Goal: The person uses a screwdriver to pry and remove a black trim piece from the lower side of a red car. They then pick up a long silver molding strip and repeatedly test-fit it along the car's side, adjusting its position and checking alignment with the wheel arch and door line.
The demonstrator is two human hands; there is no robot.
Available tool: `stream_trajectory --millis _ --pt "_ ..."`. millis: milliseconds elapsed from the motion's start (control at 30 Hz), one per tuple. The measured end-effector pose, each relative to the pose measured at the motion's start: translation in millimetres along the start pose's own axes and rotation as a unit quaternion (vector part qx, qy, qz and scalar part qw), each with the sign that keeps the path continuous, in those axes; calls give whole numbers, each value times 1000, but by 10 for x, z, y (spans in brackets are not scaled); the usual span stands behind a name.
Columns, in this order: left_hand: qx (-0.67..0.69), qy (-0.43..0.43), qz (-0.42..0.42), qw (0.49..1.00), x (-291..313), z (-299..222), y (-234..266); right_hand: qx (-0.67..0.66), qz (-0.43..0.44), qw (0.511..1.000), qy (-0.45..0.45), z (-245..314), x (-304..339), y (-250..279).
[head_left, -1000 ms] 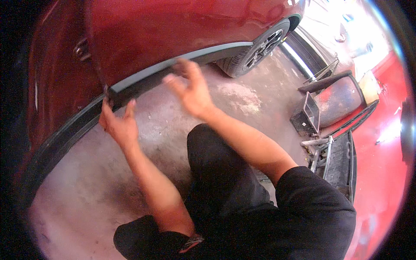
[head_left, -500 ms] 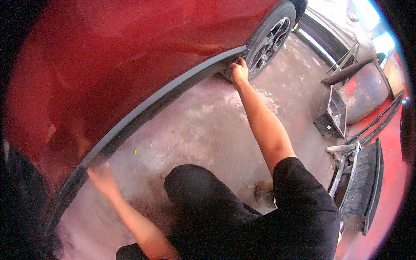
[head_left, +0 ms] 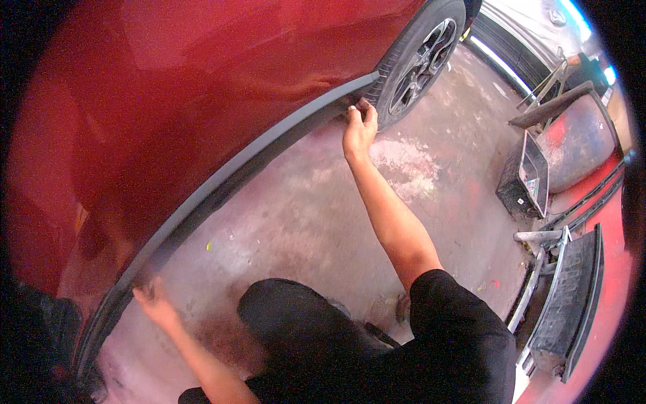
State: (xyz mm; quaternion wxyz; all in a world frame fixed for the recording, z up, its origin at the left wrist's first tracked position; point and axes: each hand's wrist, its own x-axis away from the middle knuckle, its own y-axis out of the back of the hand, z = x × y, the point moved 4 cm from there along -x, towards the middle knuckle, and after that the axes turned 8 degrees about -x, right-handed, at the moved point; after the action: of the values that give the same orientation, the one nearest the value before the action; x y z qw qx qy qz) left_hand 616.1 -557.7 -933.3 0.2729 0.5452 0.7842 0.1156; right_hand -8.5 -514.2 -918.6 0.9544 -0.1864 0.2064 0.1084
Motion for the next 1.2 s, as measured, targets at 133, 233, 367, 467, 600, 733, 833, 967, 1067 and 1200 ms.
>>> stream_trajectory --millis 133,233,367,467,600,733,833,967,1067,1200 --pt "50 12 20 998 53 -127 122 -65 16 997 -42 208 -217 28" --pt "18 -7 -16 1000 63 -126 149 -95 22 994 -57 264 -737 -30" --pt "-21 8 -46 999 57 -210 228 -144 131 979 -67 146 -717 -89" --pt "-43 23 -46 998 25 -183 278 -255 178 939 -146 -58 -626 -40" --pt "-10 3 -53 999 9 -245 119 -69 97 982 -144 -291 -803 127" --pt "-1 11 -49 999 -14 -210 168 -21 120 988 -92 30 -646 -90" --pt "45 23 -51 997 86 -332 109 2 139 984 -110 214 -678 -61" --pt "125 -8 -18 992 6 -291 147 43 80 993 -81 828 -732 -145" --pt "8 -5 20 1000 33 -479 228 78 -15 995 65 1486 -1115 -203" --pt "-20 -64 -27 997 19 -512 452 89 -33 963 252 2831 -1450 -664"
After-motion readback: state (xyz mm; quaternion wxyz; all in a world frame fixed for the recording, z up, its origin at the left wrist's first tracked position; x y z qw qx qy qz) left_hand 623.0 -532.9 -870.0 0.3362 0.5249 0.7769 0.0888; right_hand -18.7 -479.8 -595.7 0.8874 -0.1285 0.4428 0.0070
